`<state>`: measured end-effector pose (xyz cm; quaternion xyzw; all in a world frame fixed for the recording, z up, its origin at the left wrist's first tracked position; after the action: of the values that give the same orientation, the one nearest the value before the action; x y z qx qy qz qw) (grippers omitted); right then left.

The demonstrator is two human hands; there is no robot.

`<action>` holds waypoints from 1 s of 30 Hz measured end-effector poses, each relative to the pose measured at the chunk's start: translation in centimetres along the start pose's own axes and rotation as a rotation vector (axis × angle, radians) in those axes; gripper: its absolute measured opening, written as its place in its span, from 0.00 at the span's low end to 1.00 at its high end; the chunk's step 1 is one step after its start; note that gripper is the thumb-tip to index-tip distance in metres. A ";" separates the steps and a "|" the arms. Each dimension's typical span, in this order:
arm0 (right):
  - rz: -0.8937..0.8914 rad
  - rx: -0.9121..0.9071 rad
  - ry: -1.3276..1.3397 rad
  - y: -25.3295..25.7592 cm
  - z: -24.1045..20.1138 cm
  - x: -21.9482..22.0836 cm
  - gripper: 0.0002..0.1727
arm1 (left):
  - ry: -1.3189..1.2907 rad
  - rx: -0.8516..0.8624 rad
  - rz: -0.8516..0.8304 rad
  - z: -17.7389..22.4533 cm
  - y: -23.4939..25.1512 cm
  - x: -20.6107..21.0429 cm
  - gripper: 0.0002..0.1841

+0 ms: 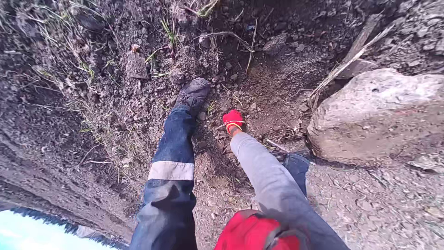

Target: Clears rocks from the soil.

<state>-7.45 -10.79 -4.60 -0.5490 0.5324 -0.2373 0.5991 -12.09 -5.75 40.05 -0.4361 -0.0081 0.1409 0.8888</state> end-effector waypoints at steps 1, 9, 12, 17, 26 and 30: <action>-0.208 0.006 0.041 0.4 0.0 -1.7 0.25 | 0.013 0.000 0.002 0.0 0.1 -0.1 0.20; -0.099 -0.047 0.243 -6.0 7.9 -8.3 0.25 | 0.117 -0.028 0.077 -0.8 2.4 0.2 0.22; -0.056 -0.020 0.281 -10.5 13.4 -13.2 0.24 | 0.191 -0.164 0.073 -1.0 4.2 -0.3 0.24; 0.066 -0.024 0.254 -19.9 26.2 -26.6 0.20 | 0.307 -0.134 0.572 2.5 -3.5 -1.7 0.25; 0.275 0.147 -0.041 -36.6 48.6 -54.7 0.25 | 0.118 -0.525 0.819 0.7 -27.9 9.3 0.23; 0.289 0.135 -0.065 -43.6 45.4 -63.8 0.22 | -0.028 -0.542 0.637 3.1 -23.1 10.0 0.22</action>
<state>25.94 50.64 51.45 -0.4327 0.5689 -0.1657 0.6794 2.68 -14.18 58.86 -0.6330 0.0783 0.4073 0.6537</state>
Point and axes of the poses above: each hand's wrist, its own y-axis towards the middle knuckle, its own x-axis out of the palm, z = x × y, the point moved 3 cm from there along y, towards the middle knuckle, and after that the axes turned 11 degrees about -x, right-handed, at the moved point
